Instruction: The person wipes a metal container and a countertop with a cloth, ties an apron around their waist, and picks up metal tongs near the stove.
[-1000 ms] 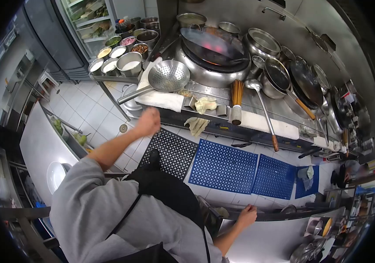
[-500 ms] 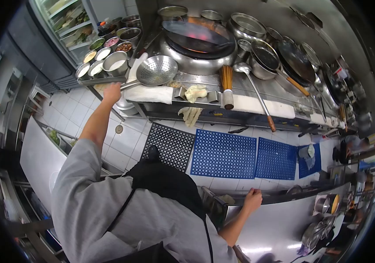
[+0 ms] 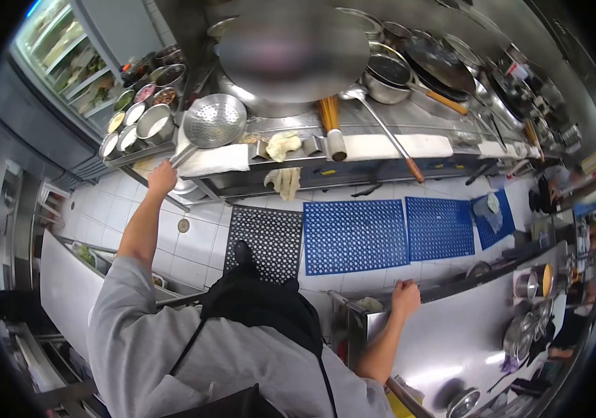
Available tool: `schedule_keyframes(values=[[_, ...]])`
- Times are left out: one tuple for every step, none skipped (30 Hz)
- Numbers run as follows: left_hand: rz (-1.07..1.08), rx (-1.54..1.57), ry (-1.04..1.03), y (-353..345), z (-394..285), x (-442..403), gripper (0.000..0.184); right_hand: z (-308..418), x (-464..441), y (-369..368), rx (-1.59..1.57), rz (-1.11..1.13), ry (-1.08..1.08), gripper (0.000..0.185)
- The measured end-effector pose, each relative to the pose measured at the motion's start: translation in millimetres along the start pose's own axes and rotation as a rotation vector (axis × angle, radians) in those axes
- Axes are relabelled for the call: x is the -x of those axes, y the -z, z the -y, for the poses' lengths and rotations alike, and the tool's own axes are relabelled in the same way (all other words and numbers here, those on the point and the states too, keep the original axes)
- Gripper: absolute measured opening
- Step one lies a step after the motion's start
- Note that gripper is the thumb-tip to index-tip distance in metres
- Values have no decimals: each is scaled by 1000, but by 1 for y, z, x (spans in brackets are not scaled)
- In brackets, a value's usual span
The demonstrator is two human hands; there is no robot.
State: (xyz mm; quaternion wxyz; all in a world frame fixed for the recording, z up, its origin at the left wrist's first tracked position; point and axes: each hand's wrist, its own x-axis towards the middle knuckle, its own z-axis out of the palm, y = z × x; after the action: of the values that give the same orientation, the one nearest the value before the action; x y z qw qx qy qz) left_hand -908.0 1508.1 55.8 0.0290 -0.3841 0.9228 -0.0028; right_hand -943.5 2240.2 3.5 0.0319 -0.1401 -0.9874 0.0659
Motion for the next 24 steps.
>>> schedule_keyframes(values=[[-80,-61,-26,-1,3,0,32,2,-1,-1,6,28,-18,25],[-102,-78,-30,2,9,0,33,3,-1,1,11,54,-37,26],[-124,-94,-40,7,11,1,34,4,-1,3,19,79,-63,27],[-142,-109,-58,11,11,1,35,5,-2,3,18,86,-54,27],[-162,-99,-73,15,13,2,36,5,-3,3,18,92,-50,27],[-149,-78,-61,12,17,-2,35,4,-2,5,20,99,-50,27],[-135,-57,-51,7,21,-8,35,4,0,6,21,105,-52,27],[-120,-35,-40,3,25,-13,35,7,0,9,22,111,-53,27],[-35,-34,-5,9,23,-17,37,8,1,11,25,117,-52,26],[-29,-63,6,13,21,-17,37,10,1,12,17,117,-52,26],[-21,-93,17,19,19,-16,37,10,1,13,10,117,-52,26],[-15,-123,26,24,16,-14,37,10,1,13,2,116,-54,25],[-4,-102,52,22,16,-19,38,9,0,12,4,106,-44,25],[9,-81,75,17,19,-24,40,8,0,9,8,96,-37,25],[22,-61,98,18,15,-24,42,7,-1,9,11,86,-29,24],[-21,-47,99,19,9,-22,44,7,-1,9,11,79,-28,24],[-63,-37,101,19,4,-17,46,8,-1,9,10,75,-28,25],[-102,-28,103,20,-3,-8,49,8,1,10,11,73,-27,25],[-208,-38,79,21,-13,1,57,8,1,10,14,70,-24,25],[-360,37,-46,13,-19,5,58,8,1,11,14,66,-22,25],[-510,112,-173,1,-24,9,59,8,1,11,14,63,-19,25],[-658,188,-303,-4,-31,17,59,8,-1,11,6,80,-36,25],[-634,281,-402,-10,-43,27,59,8,-3,10,-4,96,-55,26],[-602,374,-502,-15,-57,43,58,8,-3,10,-12,114,-77,26]])
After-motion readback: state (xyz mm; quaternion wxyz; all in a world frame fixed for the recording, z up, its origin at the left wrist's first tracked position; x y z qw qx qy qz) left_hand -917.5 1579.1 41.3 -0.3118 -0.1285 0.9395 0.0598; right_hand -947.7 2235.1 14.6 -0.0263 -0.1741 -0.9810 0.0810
